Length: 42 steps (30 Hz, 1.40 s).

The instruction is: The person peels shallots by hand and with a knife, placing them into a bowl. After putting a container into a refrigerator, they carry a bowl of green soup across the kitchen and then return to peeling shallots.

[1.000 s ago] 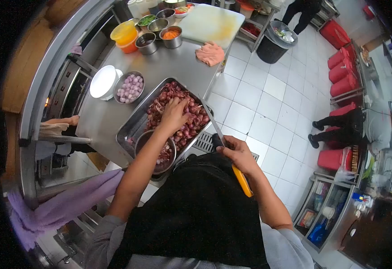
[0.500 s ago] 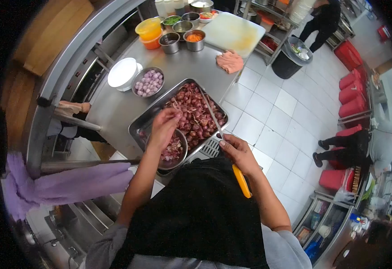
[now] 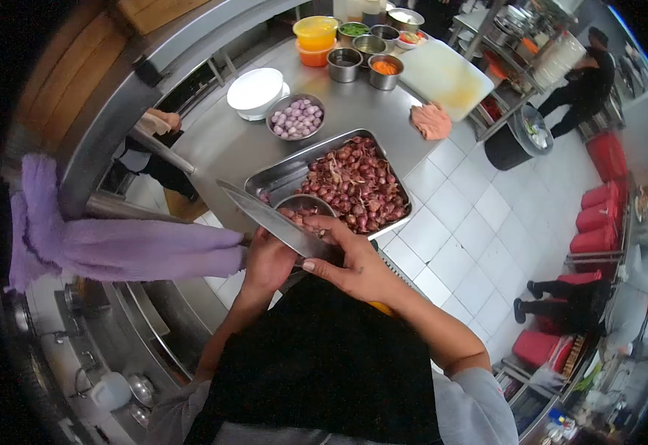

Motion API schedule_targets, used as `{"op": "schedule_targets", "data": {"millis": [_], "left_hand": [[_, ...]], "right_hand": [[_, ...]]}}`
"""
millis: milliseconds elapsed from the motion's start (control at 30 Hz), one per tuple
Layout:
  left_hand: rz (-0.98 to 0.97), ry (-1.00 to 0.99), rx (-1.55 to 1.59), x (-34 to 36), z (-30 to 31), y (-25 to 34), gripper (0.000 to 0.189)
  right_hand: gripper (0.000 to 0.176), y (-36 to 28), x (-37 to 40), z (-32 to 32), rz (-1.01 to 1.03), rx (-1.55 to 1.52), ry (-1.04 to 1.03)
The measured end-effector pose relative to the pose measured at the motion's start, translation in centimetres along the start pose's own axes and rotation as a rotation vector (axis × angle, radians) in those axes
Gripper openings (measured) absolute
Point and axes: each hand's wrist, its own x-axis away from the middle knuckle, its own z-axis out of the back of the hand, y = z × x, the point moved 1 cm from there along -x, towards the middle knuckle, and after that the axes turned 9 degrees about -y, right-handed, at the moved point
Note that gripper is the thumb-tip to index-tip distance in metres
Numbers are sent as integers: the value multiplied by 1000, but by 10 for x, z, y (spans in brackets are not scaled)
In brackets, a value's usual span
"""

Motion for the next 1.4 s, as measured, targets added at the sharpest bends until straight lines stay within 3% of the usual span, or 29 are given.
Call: {"op": "schedule_targets", "data": {"millis": [133, 400, 700, 1200, 1300, 1367, 1400], "left_hand": [[-112, -7, -5, 10, -8, 9, 35], [-135, 32, -99, 17, -7, 7, 32], [-124, 2, -145, 15, -23, 0, 32], [-142, -31, -202, 26, -26, 0, 24], [-153, 5, -166, 26, -22, -1, 25], [-160, 21, -111, 26, -14, -1, 26], [-122, 2, -106, 26, -8, -2, 25]], "right_hand": [[62, -5, -8, -4, 13, 102, -63], [62, -12, -6, -9, 145, 134, -54], [65, -12, 8, -3, 23, 56, -6], [46, 6, -5, -13, 169, 105, 59], [43, 13, -13, -11, 193, 39, 47], [34, 16, -15, -3, -111, -472, -89], [34, 16, -16, 1, -111, -473, -94]]}}
